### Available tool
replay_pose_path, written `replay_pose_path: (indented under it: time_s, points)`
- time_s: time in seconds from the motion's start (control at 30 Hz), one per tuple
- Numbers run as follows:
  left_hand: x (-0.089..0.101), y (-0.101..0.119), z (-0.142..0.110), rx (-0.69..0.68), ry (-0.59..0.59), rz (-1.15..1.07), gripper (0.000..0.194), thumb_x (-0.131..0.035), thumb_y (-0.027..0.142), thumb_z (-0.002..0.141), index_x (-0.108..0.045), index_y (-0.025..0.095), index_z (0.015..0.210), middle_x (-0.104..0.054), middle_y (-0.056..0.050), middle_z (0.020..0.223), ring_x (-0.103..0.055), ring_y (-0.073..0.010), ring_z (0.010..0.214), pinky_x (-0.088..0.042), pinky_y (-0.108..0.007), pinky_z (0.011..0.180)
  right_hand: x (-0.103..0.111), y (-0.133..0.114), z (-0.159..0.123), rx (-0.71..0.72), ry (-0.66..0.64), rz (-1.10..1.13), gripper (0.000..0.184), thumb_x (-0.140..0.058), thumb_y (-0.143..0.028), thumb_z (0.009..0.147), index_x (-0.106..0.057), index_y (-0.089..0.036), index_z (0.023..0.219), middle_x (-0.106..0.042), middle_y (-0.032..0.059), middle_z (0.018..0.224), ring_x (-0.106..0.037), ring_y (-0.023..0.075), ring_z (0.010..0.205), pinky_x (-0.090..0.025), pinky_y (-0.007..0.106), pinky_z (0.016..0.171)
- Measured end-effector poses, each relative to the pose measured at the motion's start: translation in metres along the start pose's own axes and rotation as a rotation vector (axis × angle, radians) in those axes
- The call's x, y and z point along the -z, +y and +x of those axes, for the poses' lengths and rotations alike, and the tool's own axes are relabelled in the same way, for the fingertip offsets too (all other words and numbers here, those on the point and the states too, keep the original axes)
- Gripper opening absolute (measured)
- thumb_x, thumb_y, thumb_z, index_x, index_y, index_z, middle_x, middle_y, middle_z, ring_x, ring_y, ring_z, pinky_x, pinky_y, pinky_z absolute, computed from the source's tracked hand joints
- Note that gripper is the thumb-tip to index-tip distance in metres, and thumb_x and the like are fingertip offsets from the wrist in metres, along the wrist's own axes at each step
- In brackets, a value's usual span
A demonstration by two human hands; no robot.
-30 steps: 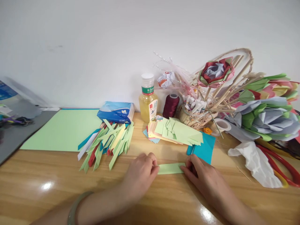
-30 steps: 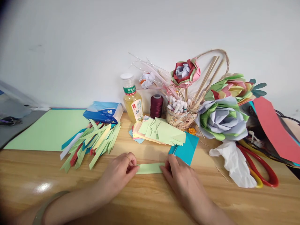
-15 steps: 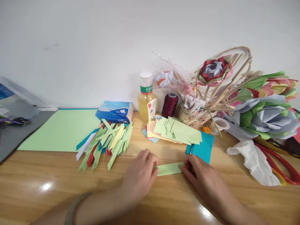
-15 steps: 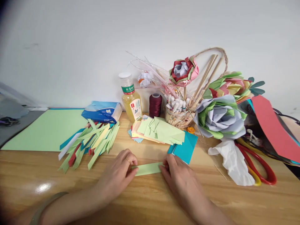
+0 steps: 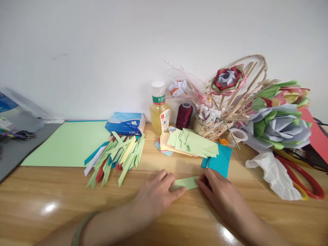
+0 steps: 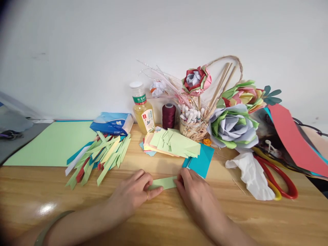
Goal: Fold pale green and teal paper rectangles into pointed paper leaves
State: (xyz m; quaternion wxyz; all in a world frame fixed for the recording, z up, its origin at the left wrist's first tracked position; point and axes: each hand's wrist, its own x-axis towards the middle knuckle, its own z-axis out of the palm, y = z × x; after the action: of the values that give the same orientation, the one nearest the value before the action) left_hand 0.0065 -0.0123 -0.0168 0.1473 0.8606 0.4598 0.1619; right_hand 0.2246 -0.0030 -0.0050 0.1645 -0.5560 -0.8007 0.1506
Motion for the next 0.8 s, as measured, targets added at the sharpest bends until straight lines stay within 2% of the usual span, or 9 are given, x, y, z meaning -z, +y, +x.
replay_pose_path:
  time_s: [0.17, 0.23, 0.3, 0.37, 0.43, 0.53, 0.6, 0.67, 0.8]
  points:
    - [0.002, 0.001, 0.0, -0.061, -0.044, 0.107, 0.024, -0.059, 0.022, 0.088, -0.058, 0.036, 0.108, -0.051, 0.001, 0.084, -0.046, -0.0161, 0.08, -0.031, -0.024, 0.054, 0.001, 0.009, -0.001, 0.07, 0.079, -0.077, 0.018, -0.036, -0.025, 0.094, -0.044, -0.023, 0.078, -0.058, 0.0016, 0.07, -0.056, 0.0164, 0.06, -0.043, 0.028, 0.052]
    - [0.003, 0.002, 0.001, -0.055, -0.057, 0.135, 0.019, -0.057, 0.026, 0.09, -0.059, 0.035, 0.107, -0.05, 0.002, 0.083, -0.046, -0.0157, 0.08, -0.031, -0.024, 0.054, 0.003, 0.009, -0.002, 0.181, 0.19, -0.143, 0.019, -0.036, -0.023, 0.095, -0.051, -0.02, 0.084, -0.061, 0.0043, 0.076, -0.058, 0.0178, 0.067, -0.045, 0.03, 0.058]
    - [0.003, 0.001, 0.002, -0.068, -0.059, 0.179, 0.013, -0.054, 0.029, 0.092, -0.06, 0.032, 0.102, -0.05, 0.001, 0.083, -0.045, -0.0159, 0.08, -0.033, -0.024, 0.055, 0.004, 0.003, -0.004, 0.369, 0.276, -0.185, 0.019, -0.038, -0.02, 0.094, -0.057, -0.017, 0.097, -0.065, 0.008, 0.089, -0.061, 0.0199, 0.08, -0.047, 0.033, 0.07]
    - [0.005, 0.0, 0.004, -0.113, -0.066, 0.238, 0.009, -0.053, 0.029, 0.092, -0.062, 0.027, 0.093, -0.05, 0.001, 0.085, -0.044, -0.0163, 0.083, -0.036, -0.024, 0.059, 0.004, -0.008, -0.007, 0.57, 0.244, -0.208, 0.027, -0.044, -0.022, 0.093, -0.055, -0.013, 0.116, -0.066, 0.0119, 0.109, -0.059, 0.0219, 0.102, -0.046, 0.035, 0.085]
    - [0.007, -0.001, 0.006, -0.159, -0.074, 0.284, 0.01, -0.055, 0.027, 0.091, -0.063, 0.024, 0.085, -0.05, 0.0, 0.087, -0.044, -0.0167, 0.085, -0.038, -0.025, 0.065, 0.001, -0.016, -0.011, 0.691, 0.111, -0.266, 0.049, -0.047, -0.034, 0.092, -0.044, -0.008, 0.133, -0.055, 0.015, 0.13, -0.047, 0.0248, 0.122, -0.042, 0.036, 0.096]
    - [0.011, 0.002, 0.008, -0.183, -0.088, 0.323, 0.007, -0.058, 0.028, 0.089, -0.063, 0.027, 0.094, -0.051, 0.0, 0.088, -0.044, -0.0175, 0.083, -0.039, -0.025, 0.063, -0.005, -0.017, -0.016, 0.666, 0.019, -0.276, 0.084, -0.046, -0.057, 0.087, -0.02, -0.001, 0.145, -0.04, 0.0211, 0.141, -0.038, 0.0284, 0.13, -0.042, 0.037, 0.097]
    - [0.014, 0.005, 0.007, -0.176, -0.086, 0.358, 0.019, -0.059, 0.03, 0.088, -0.059, 0.03, 0.107, -0.053, -0.001, 0.089, -0.045, -0.0187, 0.082, -0.038, -0.025, 0.059, -0.006, -0.011, -0.019, 0.663, 0.002, -0.274, 0.099, -0.043, -0.067, 0.082, -0.007, 0.001, 0.145, -0.034, 0.0243, 0.143, -0.037, 0.0312, 0.131, -0.043, 0.04, 0.096]
    - [0.016, 0.009, 0.003, -0.18, -0.09, 0.396, 0.026, -0.059, 0.029, 0.088, -0.056, 0.028, 0.114, -0.055, -0.001, 0.091, -0.046, -0.0194, 0.082, -0.039, -0.026, 0.057, -0.005, -0.005, -0.019, 0.669, -0.013, -0.274, 0.106, -0.04, -0.073, 0.079, -0.001, 0.002, 0.145, -0.029, 0.0255, 0.144, -0.036, 0.0329, 0.131, -0.043, 0.041, 0.096]
    - [0.019, 0.017, -0.008, -0.174, -0.09, 0.482, 0.023, -0.059, 0.022, 0.087, -0.06, 0.017, 0.109, -0.059, -0.004, 0.087, -0.048, -0.0196, 0.079, -0.043, -0.029, 0.06, 0.002, 0.001, -0.018, 0.692, -0.052, -0.298, 0.11, -0.036, -0.077, 0.077, 0.002, 0.001, 0.144, -0.029, 0.0269, 0.144, -0.038, 0.0342, 0.129, -0.043, 0.043, 0.096]
